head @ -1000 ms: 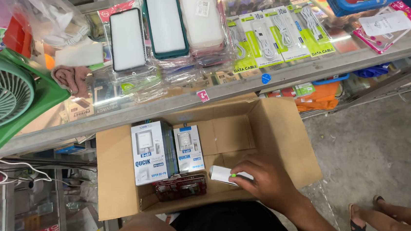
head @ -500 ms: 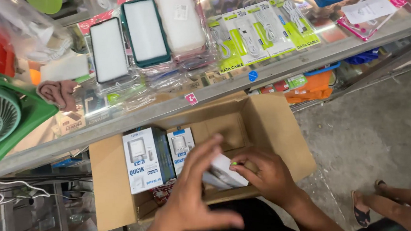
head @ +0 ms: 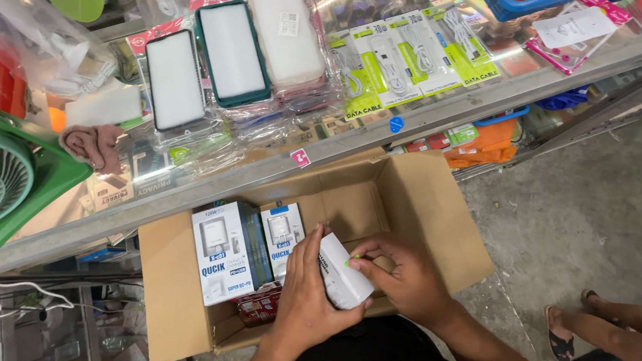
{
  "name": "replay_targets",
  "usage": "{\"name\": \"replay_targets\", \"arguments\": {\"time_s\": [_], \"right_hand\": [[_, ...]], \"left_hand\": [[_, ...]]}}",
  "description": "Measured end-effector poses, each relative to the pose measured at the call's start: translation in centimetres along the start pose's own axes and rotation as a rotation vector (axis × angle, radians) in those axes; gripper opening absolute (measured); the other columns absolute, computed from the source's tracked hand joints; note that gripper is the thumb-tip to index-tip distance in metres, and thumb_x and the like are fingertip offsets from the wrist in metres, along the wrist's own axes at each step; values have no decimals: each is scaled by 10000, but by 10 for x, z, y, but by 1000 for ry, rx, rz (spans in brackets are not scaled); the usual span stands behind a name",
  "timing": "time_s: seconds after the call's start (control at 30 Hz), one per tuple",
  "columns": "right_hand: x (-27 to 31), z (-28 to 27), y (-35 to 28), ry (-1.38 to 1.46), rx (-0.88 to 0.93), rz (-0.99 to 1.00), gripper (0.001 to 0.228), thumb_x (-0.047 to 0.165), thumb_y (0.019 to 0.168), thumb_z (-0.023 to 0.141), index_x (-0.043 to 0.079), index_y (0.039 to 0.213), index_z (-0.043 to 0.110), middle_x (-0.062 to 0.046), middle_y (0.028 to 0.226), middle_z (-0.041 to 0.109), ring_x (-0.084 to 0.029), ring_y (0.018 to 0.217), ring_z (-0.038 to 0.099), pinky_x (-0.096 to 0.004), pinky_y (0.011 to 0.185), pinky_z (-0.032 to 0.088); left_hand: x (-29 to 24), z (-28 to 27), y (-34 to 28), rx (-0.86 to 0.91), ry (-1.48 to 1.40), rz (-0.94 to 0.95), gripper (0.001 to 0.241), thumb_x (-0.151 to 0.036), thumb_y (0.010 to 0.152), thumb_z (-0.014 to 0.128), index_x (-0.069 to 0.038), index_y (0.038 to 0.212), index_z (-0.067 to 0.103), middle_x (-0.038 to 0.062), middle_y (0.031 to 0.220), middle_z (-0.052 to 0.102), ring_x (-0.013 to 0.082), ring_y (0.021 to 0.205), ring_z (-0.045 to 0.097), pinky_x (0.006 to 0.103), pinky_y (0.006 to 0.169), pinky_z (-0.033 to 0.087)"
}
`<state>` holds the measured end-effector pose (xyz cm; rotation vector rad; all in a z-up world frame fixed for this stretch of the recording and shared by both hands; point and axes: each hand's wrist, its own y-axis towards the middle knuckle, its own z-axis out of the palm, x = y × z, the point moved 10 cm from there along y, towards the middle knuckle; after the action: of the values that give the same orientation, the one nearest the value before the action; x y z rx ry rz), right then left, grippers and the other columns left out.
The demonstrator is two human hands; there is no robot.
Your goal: The person takes packaged phone chargers, adapter boxes, and data cable packages out of a cardboard box and arranges them one by one on the glass display shelf, lining up the white charger packages with the existing stock. Near the end, the person also places red-packaged accessory items from the box onto the shelf.
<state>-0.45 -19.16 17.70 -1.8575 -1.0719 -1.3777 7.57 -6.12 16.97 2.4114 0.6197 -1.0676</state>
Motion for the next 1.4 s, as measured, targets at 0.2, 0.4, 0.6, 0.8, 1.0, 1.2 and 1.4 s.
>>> {"name": "replay_targets", "arguments": {"time_s": [0.2, 0.4, 0.6, 0.8, 1.0, 1.2, 1.4], "right_hand": [[12, 13, -7, -69, 213, -111, 192, 195, 899, 769, 33, 982, 709, -61, 923, 737, -156, 854, 720, -300, 789, 575], [12, 37, -19, -97, 524, 69, 320, 316, 843, 780, 47, 938, 634, -78, 858, 718, -206, 797, 724, -350, 724, 584], [19, 49, -37, -214, 681, -159, 294, 312, 987, 644, 59, 838, 644, -127, 751, 647, -323, 752, 632, -448, 703, 482], [51, 33, -32, -249, 617, -375, 268, 249, 982, 661, 74, 782, 622, -85, 690, 621, -296, 678, 598, -409, 777, 460], [51, 30, -33, -320, 627, -371, 277, 236, 957, 696, 80, 740, 626, -68, 647, 607, -277, 631, 578, -401, 754, 453], [58, 26, -34, -289, 617, -407, 252, 230, 952, 706, 76, 762, 643, -51, 686, 630, -264, 660, 593, -393, 742, 459], [60, 26, -33, -308, 613, -406, 246, 232, 946, 710, 76, 766, 647, -55, 691, 633, -264, 667, 598, -394, 748, 463]], "left_hand": [[5, -1, -7, 421, -249, -137, 1266, -322, 608, 925, -67, 1613, 200, 250, 1608, 371, 395, 1477, 415, 437, 1174, 362], [4, 10, -32, 684, -518, -135, 1251, -387, 673, 839, -47, 1672, 169, 251, 1700, 325, 349, 1592, 328, 409, 1265, 246], [2, 23, -48, 772, -734, -149, 1187, -508, 755, 759, -4, 1677, 207, 270, 1677, 384, 337, 1581, 378, 373, 1276, 231], [-7, 14, -43, 712, -640, -177, 1231, -525, 695, 771, -42, 1676, 204, 251, 1586, 474, 336, 1463, 500, 371, 1219, 327], [-7, 15, -45, 693, -646, -175, 1226, -520, 691, 776, -47, 1676, 219, 256, 1611, 456, 350, 1493, 479, 386, 1230, 319], [-11, 13, -44, 702, -656, -159, 1215, -510, 699, 773, -42, 1678, 226, 265, 1635, 431, 358, 1523, 450, 393, 1247, 295], [-10, 12, -44, 700, -649, -177, 1201, -484, 693, 781, -47, 1671, 238, 255, 1645, 420, 350, 1531, 434, 385, 1246, 281]]}}
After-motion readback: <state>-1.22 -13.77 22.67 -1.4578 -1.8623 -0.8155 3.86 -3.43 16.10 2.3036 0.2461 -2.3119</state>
